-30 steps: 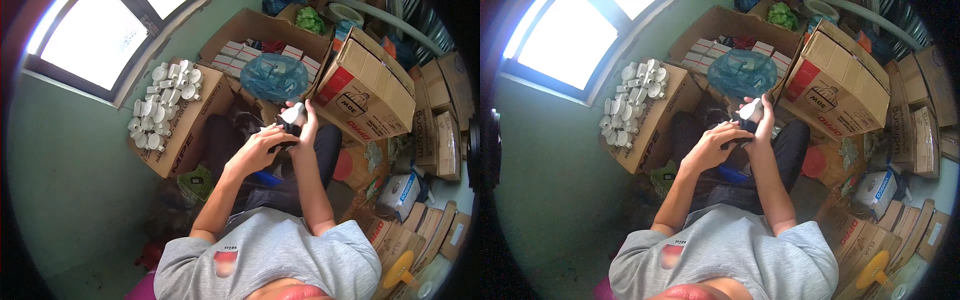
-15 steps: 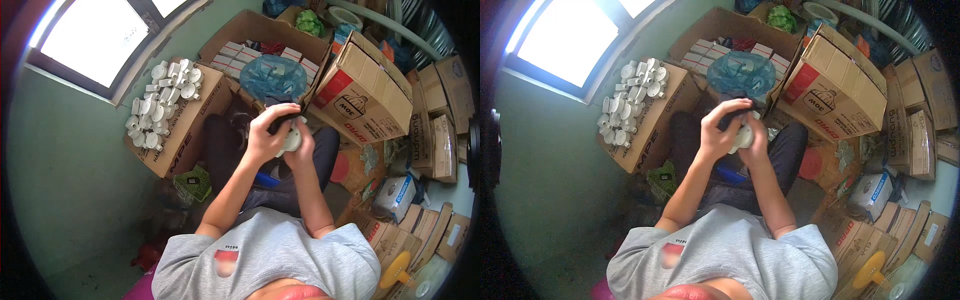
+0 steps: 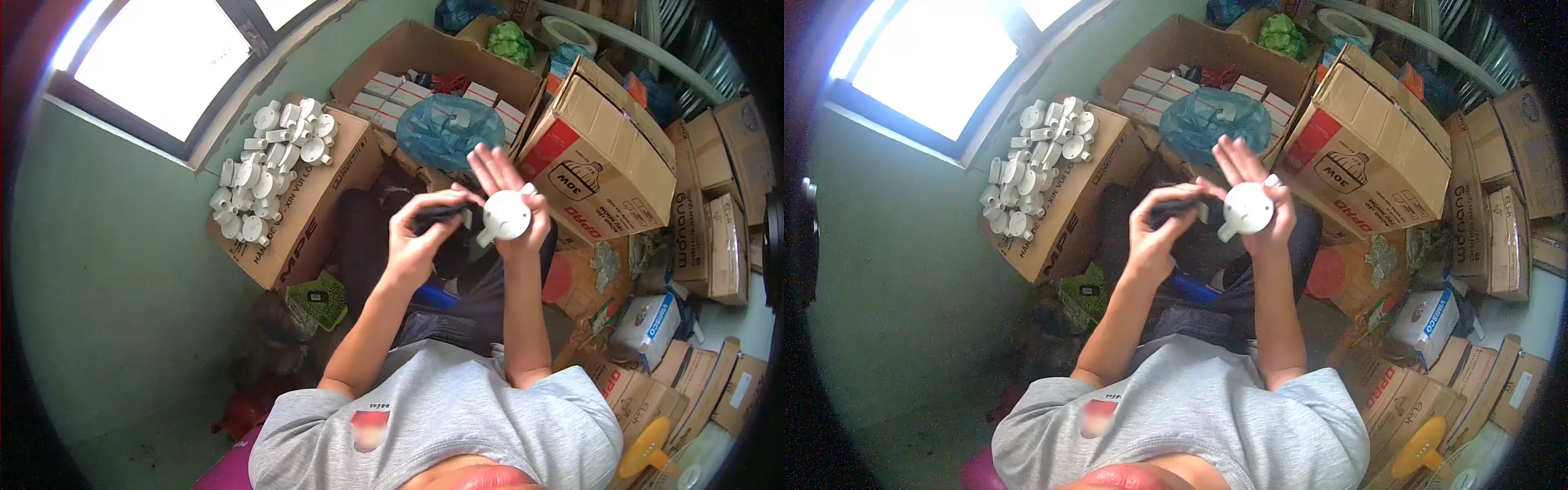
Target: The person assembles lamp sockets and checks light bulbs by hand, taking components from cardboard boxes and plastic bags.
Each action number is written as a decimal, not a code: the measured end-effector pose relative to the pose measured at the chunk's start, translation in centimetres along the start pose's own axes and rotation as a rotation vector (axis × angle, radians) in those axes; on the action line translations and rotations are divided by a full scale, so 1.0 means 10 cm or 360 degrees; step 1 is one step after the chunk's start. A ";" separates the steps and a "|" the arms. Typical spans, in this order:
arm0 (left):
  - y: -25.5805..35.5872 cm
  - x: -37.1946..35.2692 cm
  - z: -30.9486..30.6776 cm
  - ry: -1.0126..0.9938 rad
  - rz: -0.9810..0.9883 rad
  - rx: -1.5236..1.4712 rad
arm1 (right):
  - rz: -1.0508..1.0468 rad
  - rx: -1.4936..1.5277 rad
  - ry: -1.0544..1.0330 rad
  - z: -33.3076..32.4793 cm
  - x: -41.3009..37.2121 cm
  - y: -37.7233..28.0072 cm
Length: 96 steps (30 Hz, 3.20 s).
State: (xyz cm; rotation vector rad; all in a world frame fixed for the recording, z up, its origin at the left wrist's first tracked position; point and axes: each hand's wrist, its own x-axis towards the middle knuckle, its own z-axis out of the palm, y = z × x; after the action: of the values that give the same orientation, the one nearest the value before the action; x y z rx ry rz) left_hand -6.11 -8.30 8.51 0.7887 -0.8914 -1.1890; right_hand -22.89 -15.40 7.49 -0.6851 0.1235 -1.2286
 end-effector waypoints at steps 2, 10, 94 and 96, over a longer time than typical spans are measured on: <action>0.12 0.11 0.01 0.0074 0.0196 -0.0180 | 0.0112 -0.0241 -0.0134 0.00 -0.11 0.07; 0.14 0.13 0.23 -0.0394 0.0230 0.0175 | -0.0031 0.0032 0.0191 0.41 -0.31 0.35; -1.88 1.18 -1.43 0.0223 -0.0713 0.0971 | 0.0860 -0.3293 0.0278 -3.49 2.54 1.48; -1.82 1.15 -1.39 0.0097 -0.0835 0.0865 | 0.0949 -0.3229 0.0507 -3.55 2.68 1.58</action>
State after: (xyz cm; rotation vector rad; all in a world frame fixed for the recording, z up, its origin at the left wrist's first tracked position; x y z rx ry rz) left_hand 0.09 -22.55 -11.82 1.5617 -1.0038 -1.3762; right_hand -16.04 -51.50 -22.16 -1.9122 1.8476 -0.2180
